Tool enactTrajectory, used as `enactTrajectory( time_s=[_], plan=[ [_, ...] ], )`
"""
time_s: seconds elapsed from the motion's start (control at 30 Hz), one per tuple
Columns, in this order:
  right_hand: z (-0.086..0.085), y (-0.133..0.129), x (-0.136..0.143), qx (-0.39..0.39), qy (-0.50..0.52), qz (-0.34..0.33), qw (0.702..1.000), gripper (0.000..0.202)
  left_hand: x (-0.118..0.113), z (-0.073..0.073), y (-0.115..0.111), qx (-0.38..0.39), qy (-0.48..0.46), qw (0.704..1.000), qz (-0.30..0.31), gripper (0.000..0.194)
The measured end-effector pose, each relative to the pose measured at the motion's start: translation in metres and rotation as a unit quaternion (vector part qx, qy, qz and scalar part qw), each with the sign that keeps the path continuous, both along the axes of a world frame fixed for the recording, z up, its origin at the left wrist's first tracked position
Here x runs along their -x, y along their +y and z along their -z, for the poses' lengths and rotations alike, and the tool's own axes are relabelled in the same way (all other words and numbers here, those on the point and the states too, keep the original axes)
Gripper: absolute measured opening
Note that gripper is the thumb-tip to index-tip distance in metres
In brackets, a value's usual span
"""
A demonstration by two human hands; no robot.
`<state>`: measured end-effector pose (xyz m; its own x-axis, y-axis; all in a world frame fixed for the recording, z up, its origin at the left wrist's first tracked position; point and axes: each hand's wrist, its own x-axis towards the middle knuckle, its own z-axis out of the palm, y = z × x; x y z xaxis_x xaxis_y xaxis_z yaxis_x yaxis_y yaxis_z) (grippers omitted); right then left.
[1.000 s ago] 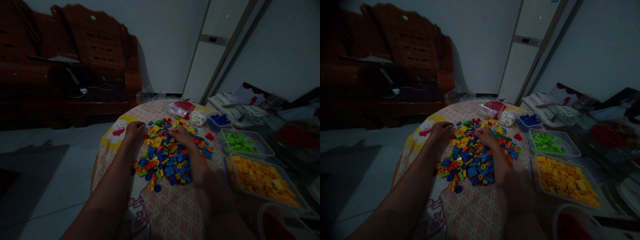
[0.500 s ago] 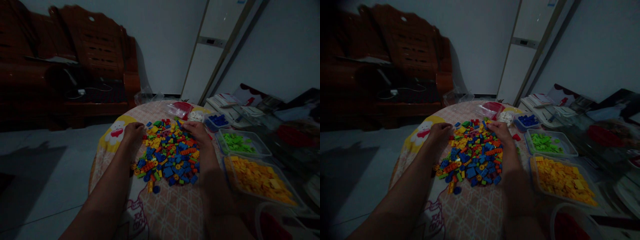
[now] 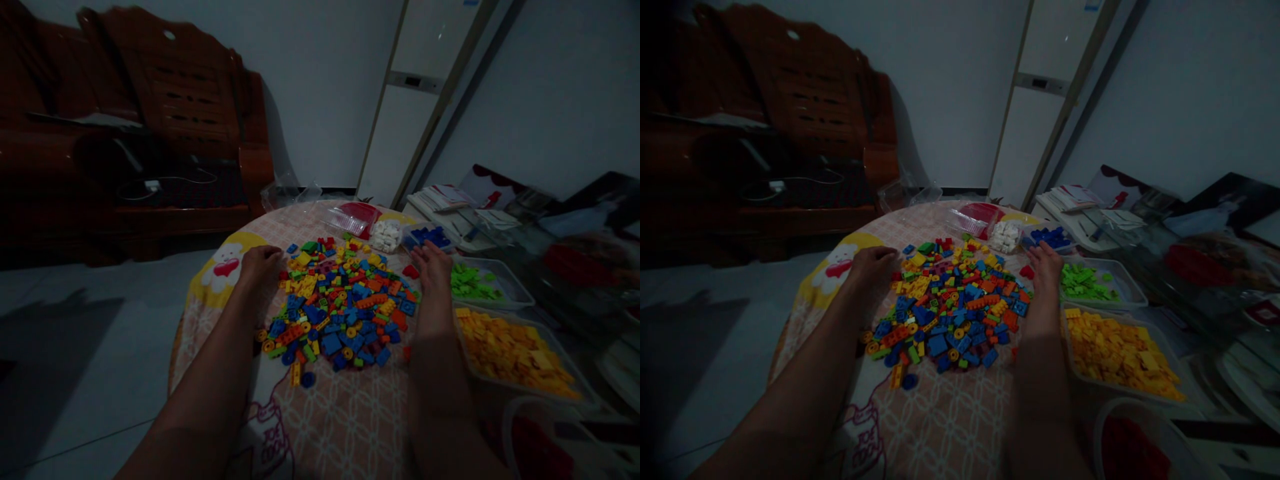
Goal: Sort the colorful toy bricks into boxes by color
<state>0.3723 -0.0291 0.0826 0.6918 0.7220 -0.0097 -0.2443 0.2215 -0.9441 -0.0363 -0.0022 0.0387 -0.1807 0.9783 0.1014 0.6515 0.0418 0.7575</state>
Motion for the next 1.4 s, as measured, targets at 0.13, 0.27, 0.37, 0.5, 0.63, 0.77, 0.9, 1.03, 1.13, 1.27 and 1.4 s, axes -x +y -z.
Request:
enactTrajectory(
  time_s=[0.13, 0.27, 0.37, 0.5, 0.63, 0.77, 0.9, 1.03, 1.13, 1.27, 1.4],
  plan=[
    [0.004, 0.005, -0.003, -0.013, -0.009, -0.01, 1.0, 0.019, 0.0, 0.0, 0.0, -0.002, -0.002, 1.0, 0.001, 0.031],
    [0.002, 0.014, -0.007, -0.007, -0.025, -0.02, 0.999, 0.031, 0.003, 0.005, 0.002, -0.009, 0.011, 1.0, 0.004, 0.033],
    [0.001, 0.016, -0.01, 0.002, -0.021, -0.026, 0.999, 0.04, 0.004, 0.011, 0.004, -0.014, 0.009, 1.0, 0.008, 0.035],
    [-0.001, 0.008, -0.016, -0.001, -0.008, 0.039, 0.999, 0.035, 0.004, 0.015, 0.006, -0.01, -0.01, 1.0, -0.006, 0.034],
    [-0.011, -0.002, -0.025, -0.016, -0.013, 0.105, 0.994, 0.027, 0.001, 0.009, 0.003, -0.003, -0.014, 1.0, -0.003, 0.034],
    [-0.023, -0.012, -0.024, -0.002, -0.069, 0.082, 0.994, 0.017, 0.0, 0.004, 0.0, 0.008, -0.028, 0.999, -0.016, 0.031],
    [-0.036, -0.02, 0.0, 0.029, -0.161, -0.059, 0.985, 0.013, 0.002, 0.007, 0.002, -0.004, -0.026, 1.0, -0.006, 0.031],
    [-0.043, -0.021, 0.045, 0.057, -0.235, -0.192, 0.951, 0.016, 0.003, 0.012, 0.003, -0.002, -0.027, 1.0, -0.004, 0.034],
    [-0.039, -0.018, 0.078, 0.086, -0.314, -0.29, 0.9, 0.017, 0.002, 0.011, 0.002, -0.01, -0.034, 0.999, -0.004, 0.033],
    [-0.027, -0.016, 0.105, 0.093, -0.453, -0.355, 0.812, 0.017, 0.0, 0.009, -0.001, 0.002, -0.046, 0.999, -0.019, 0.034],
    [-0.018, -0.016, 0.114, 0.107, -0.556, -0.358, 0.743, 0.022, -0.002, 0.01, -0.003, -0.003, -0.065, 0.998, -0.018, 0.036]
  ],
)
